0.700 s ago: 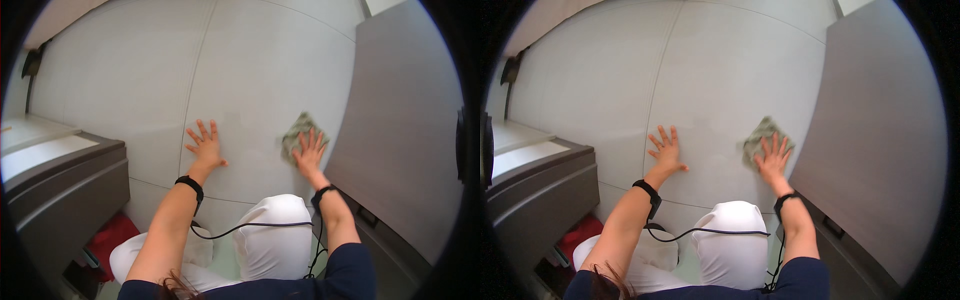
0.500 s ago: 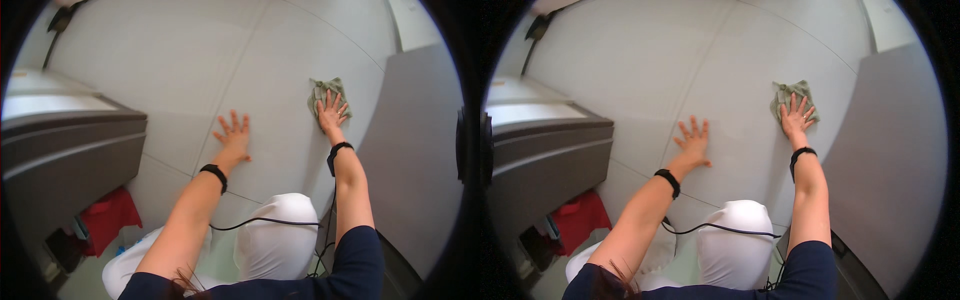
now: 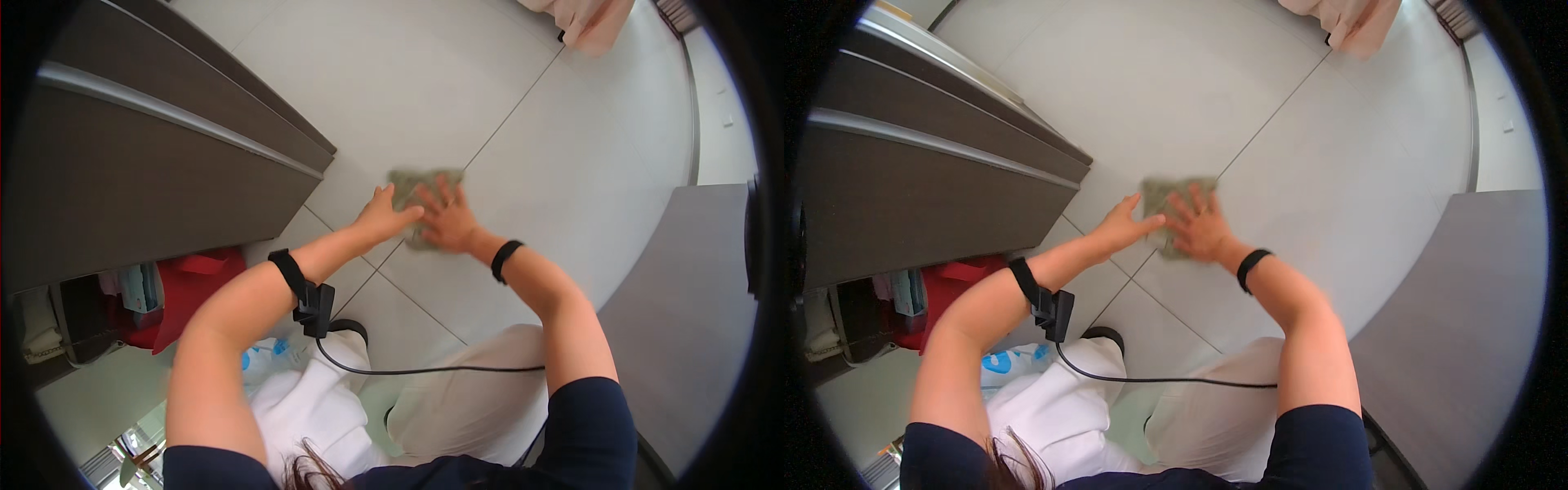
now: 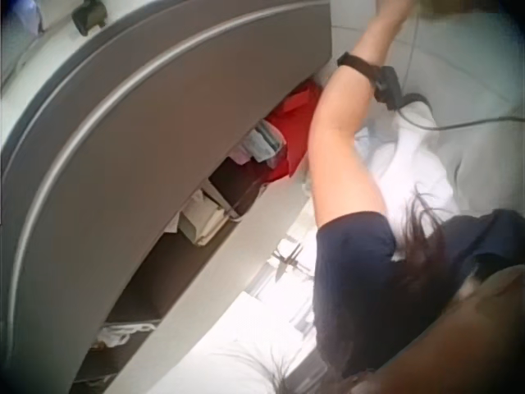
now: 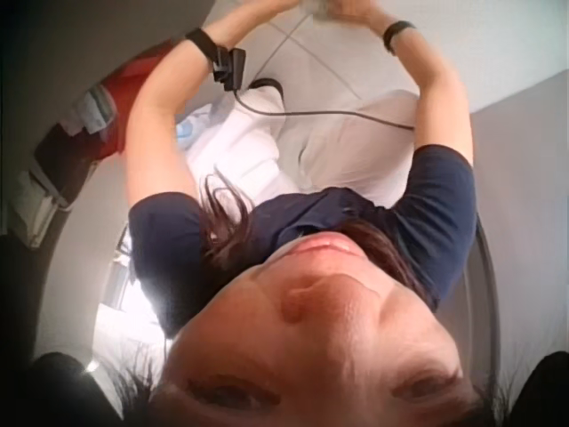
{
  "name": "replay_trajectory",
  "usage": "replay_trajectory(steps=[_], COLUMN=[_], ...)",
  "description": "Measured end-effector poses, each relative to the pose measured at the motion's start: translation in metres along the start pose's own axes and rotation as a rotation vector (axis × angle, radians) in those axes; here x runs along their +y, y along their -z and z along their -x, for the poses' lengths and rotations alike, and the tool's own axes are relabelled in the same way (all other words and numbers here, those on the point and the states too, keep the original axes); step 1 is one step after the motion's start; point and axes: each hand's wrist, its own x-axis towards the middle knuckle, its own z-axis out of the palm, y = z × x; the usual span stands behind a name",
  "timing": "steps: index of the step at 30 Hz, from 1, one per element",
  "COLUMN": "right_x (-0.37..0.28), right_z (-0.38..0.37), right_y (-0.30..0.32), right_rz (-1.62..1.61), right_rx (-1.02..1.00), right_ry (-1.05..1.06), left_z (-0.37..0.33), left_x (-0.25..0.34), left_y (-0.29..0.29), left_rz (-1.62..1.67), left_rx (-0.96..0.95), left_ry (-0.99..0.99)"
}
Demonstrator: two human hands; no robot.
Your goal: Cleaning the floor using a small towel.
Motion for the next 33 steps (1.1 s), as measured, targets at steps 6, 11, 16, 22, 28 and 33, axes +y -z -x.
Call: replay_trajectory(steps=[6, 11, 16, 22, 28, 33], right_x=[0.103, 0.146, 0.153, 0.033, 0.015, 0.045], right_z=[0.006, -0.150, -0.248, -0.242, -0.117, -0.012], right_y=[0.018, -0.141, -0.160, -0.181, -0.181, -0.165], right_rz=[-0.097, -0.059, -0.074, 0.047, -0.101, -0.133], right_rx=[-0.210, -0.028, -0.159, -0.250, -0.271, -0.081], right_ry=[-0.074, -0.775, -0.807, -0.087, 0.158, -0.596], left_z=[-0.072, -0.164, -0.187, -0.201, -0.227, -0.239], left_x=[-0.016, -0.235, -0.291, -0.309, -0.268, -0.180], left_y=[0.019, -0.018, -0.030, -0.016, -0.006, -0.008], left_rz=[-0.330, -0.518, -0.396, -0.246, -0.238, -0.405], left_rx=[-0.107, -0.302, -0.449, -0.457, -0.283, -0.375], left_ry=[-0.037, 0.322, 0.064, 0.101, 0.120, -0.032])
